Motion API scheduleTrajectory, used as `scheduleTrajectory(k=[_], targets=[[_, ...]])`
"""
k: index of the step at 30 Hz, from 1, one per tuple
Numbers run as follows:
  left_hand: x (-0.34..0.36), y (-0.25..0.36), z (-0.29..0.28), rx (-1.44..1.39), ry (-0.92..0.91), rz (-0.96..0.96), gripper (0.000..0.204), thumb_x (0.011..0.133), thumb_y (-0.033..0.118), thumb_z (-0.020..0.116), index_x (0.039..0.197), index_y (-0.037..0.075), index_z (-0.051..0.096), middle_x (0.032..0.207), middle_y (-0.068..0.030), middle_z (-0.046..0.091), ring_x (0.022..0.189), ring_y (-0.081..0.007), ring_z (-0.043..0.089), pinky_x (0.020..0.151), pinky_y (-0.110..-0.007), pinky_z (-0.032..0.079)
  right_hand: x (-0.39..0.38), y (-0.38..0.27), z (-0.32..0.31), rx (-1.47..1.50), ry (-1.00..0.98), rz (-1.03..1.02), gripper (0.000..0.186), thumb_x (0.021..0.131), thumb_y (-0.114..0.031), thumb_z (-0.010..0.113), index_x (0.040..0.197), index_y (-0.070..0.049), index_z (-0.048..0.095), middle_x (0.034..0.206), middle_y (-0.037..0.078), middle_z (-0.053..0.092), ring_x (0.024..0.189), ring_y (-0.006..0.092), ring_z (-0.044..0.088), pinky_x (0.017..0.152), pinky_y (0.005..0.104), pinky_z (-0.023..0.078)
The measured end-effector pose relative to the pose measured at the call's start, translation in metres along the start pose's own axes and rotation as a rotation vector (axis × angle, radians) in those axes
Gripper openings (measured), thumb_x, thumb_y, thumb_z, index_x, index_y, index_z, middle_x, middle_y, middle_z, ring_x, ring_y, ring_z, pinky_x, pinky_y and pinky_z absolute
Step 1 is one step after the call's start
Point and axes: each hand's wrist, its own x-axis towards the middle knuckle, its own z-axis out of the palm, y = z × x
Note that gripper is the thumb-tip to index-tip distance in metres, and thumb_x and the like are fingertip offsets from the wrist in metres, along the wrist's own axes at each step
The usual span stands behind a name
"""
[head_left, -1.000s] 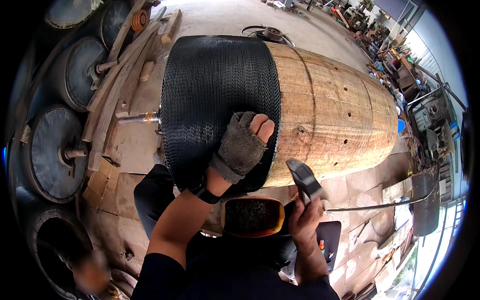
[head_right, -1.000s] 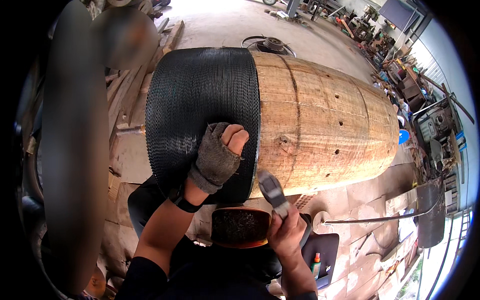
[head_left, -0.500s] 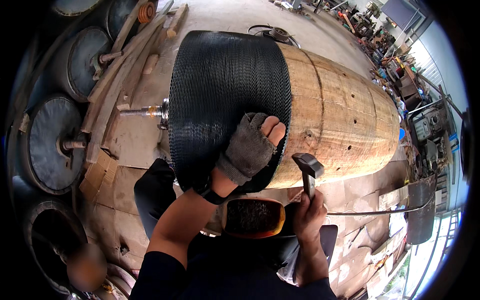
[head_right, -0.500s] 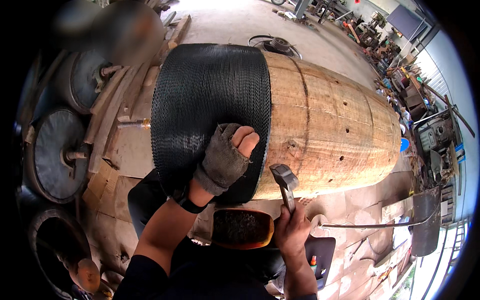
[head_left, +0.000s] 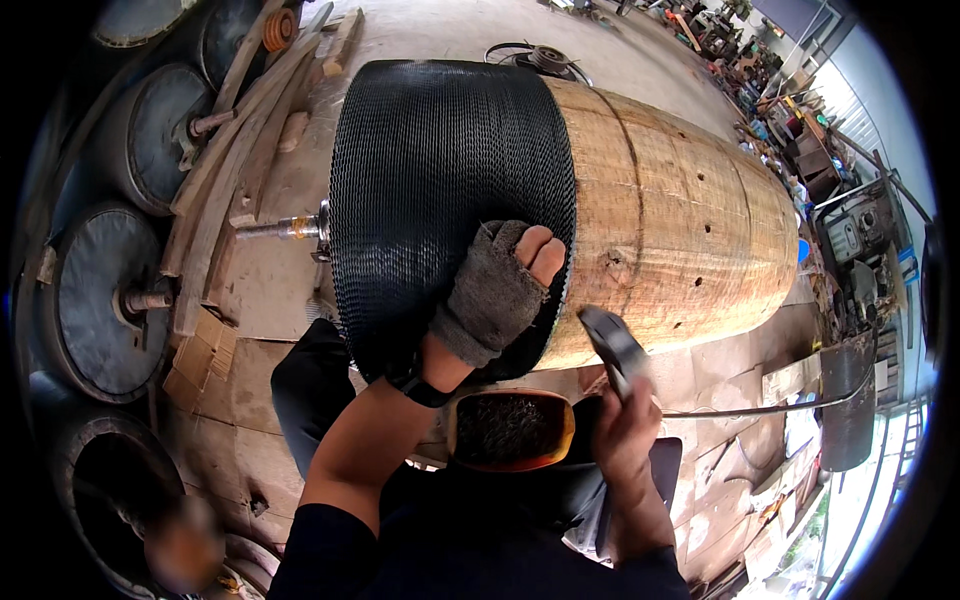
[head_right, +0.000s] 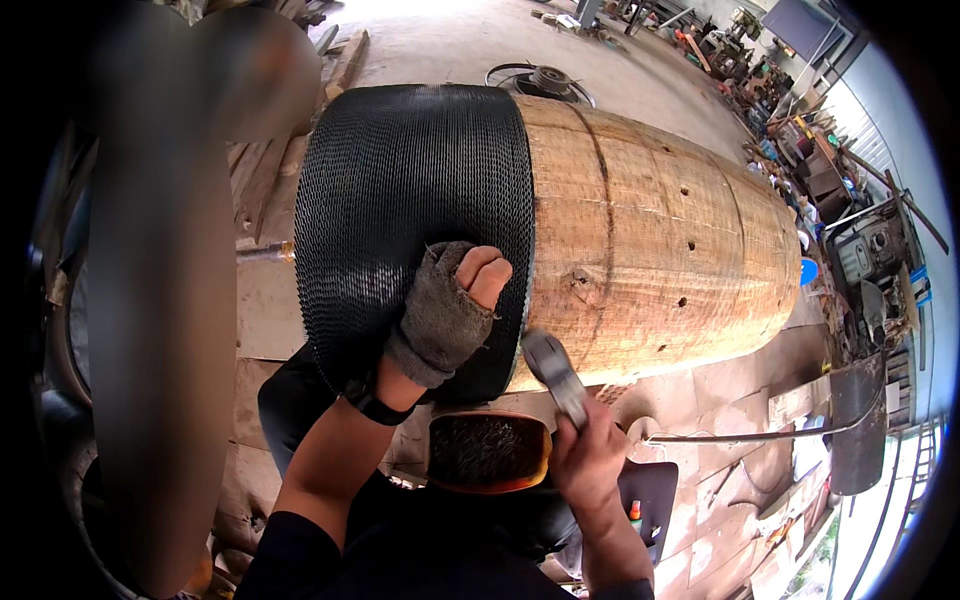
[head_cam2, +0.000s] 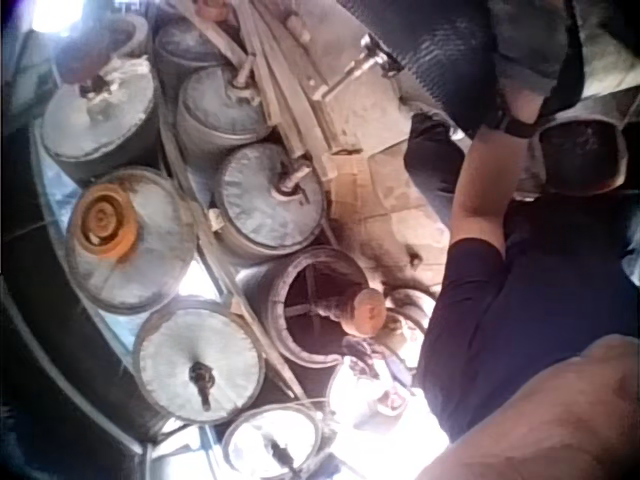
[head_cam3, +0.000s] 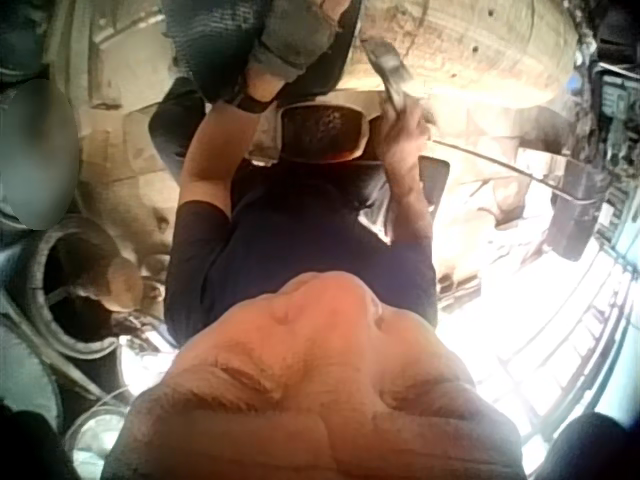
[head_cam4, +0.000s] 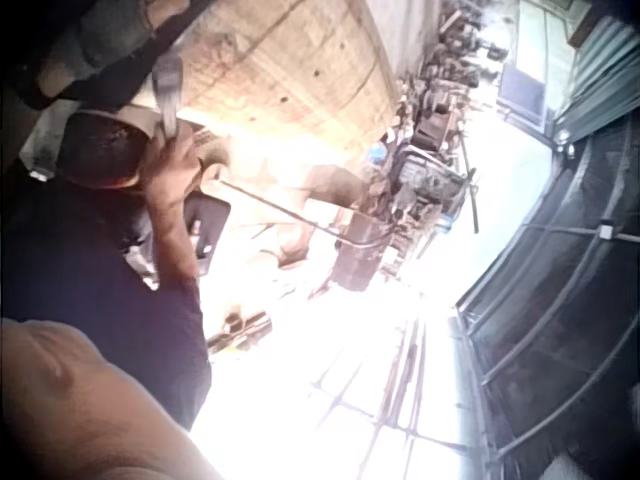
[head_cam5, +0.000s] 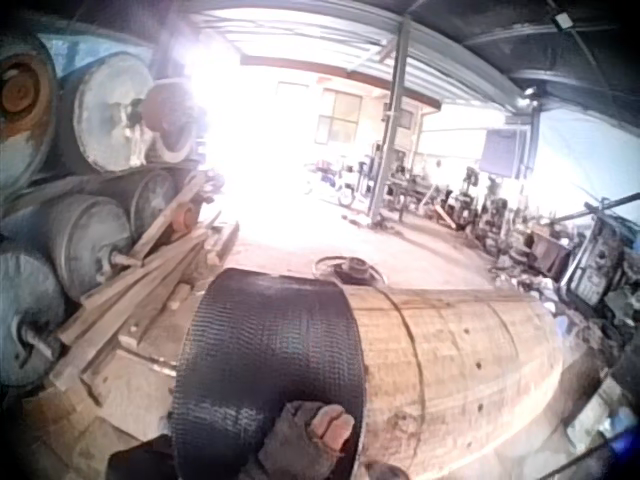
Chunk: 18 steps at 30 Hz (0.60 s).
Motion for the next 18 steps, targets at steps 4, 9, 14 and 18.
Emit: scheduleTrajectory(k=[4,9,14,18], targets=[[0.001,-0.002,0.005,0.007,0.043,0.017,0.028,0.078,0.000,0.064,0.105,0.005,0.057,0.099,-0.0114,0.062,0.085,-0.0312,0.062,0.077,-0.045,0.051,-0.004,0.015,0.004,-0.112,-0.207,0.282,0.011,0.099,-0.014,0.058,0.107,-0.006,0.055,0.080,0.023,0.065,0.069,0.0454,0.063,0.055,0.0504,0.047],[-0.001,-0.001,0.004,-0.002,0.025,0.005,0.025,0.079,0.000,0.065,0.102,0.005,0.058,0.100,-0.0119,0.062,0.085,-0.0320,0.063,0.076,-0.045,0.051,-0.003,0.001,0.003,0.003,0.199,-0.161,0.024,0.094,-0.016,0.065,0.108,0.000,0.055,0.075,0.022,0.062,0.056,0.0417,0.059,0.051,0.0487,0.047],[0.000,0.001,-0.001,0.018,0.017,0.018,0.025,0.079,0.000,0.066,0.102,0.006,0.058,0.099,-0.0122,0.062,0.085,-0.0326,0.063,0.074,-0.045,0.051,-0.010,0.022,0.020,-0.110,-0.139,0.133,0.020,0.095,-0.014,0.063,0.108,0.000,0.055,0.066,0.017,0.061,0.056,0.0396,0.061,0.048,0.0438,0.047],[0.003,-0.002,0.002,0.028,0.037,0.019,0.026,0.079,-0.001,0.066,0.104,0.006,0.058,0.098,-0.0125,0.063,0.084,-0.0332,0.063,0.072,-0.045,0.051,-0.007,0.004,0.003,0.141,0.062,0.060,0.018,0.095,-0.011,0.061,0.108,0.000,0.056,0.070,0.016,0.063,0.060,0.0399,0.062,0.052,0.0435,0.049]])
